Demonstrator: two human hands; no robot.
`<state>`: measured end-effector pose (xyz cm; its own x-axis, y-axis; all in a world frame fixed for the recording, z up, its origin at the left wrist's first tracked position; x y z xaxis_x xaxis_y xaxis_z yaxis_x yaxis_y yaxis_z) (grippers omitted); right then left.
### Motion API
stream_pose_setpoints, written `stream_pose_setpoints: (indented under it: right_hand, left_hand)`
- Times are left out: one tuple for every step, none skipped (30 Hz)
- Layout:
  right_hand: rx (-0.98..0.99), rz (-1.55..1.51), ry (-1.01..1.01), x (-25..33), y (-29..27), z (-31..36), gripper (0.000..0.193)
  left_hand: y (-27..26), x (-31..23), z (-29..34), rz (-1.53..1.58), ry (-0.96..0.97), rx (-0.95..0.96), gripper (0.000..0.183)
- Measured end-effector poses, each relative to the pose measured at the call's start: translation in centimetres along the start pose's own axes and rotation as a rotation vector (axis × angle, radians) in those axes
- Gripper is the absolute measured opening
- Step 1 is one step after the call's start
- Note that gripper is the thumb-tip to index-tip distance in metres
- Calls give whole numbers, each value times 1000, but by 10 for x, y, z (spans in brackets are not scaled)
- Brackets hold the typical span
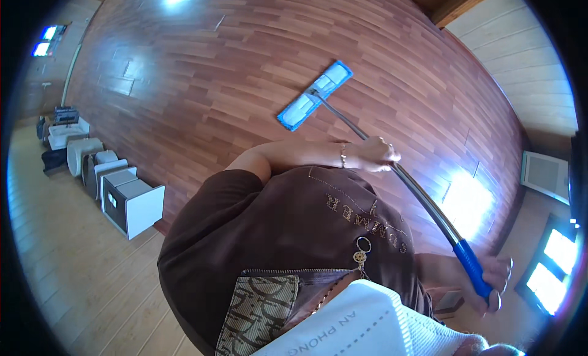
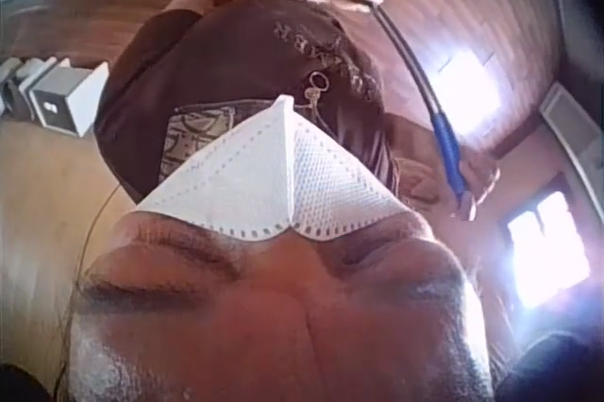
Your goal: Mopping a wooden floor using a flat mop.
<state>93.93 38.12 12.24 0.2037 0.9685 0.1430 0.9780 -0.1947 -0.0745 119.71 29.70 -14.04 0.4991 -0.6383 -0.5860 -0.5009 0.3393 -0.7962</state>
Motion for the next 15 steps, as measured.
stream_pose_setpoints:
  right_hand:
    - [-31, -154, 78, -28, -2, 15, 46]
    - [-29, -217, 127, -49, -6, 29, 45]
    - [-31, -284, 173, -72, -10, 43, 45]
    - [-130, -254, 232, -89, 20, 41, 46]
    - [-117, -266, 294, -105, 15, 51, 45]
    - [-118, -257, 352, -124, 16, 64, 46]
    - [-51, -344, 397, -141, 17, 73, 46]
    - [-5, -440, 459, -154, 18, 80, 48]
    - [129, -578, 503, -167, 17, 89, 43]
    - [205, -685, 516, -180, 19, 96, 42]
    - [210, -858, 511, -196, 22, 99, 38]
    - [231, -944, 571, -204, 23, 105, 29]
    - [395, -1039, 570, -220, 18, 107, 23]
    - [527, -1125, 548, -233, 17, 105, 22]
    - [586, -1167, 545, -240, 19, 103, 22]
  left_hand:
    - [4, 8, 1, 6, -116, -30, 18]
    - [7, 17, -4, 31, -170, -104, 18]
    - [12, 26, -9, 49, -225, -179, 17]
    - [16, 35, -8, 99, -253, -291, 16]
    - [27, 47, -23, 123, -307, -332, 15]
    - [24, 54, -28, 58, -347, -397, 15]
    - [25, 60, -31, -12, -351, -486, 17]
    - [30, 71, -34, -72, -355, -524, 17]
    - [36, 81, -32, -28, -474, -521, 18]
    - [39, 88, -35, -64, -517, -558, 18]
    - [41, 93, -37, -108, -562, -589, 19]
    - [48, 100, -41, -149, -608, -623, 21]
    - [59, 108, -42, -233, -639, -655, 25]
    - [70, 117, -39, -250, -698, -685, 27]
    - [77, 120, -37, -260, -751, -709, 29]
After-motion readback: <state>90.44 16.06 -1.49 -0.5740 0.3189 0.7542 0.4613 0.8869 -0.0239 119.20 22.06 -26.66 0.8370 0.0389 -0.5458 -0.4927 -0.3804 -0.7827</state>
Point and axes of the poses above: each hand's wrist, its own z-axis away from the middle knuckle, its own y-axis out of the palm, x = y × z, the point moved 2 cm from there along -z, towards the middle knuckle, and after that the axes turned 8 degrees about -z, right-handed, at the moved point
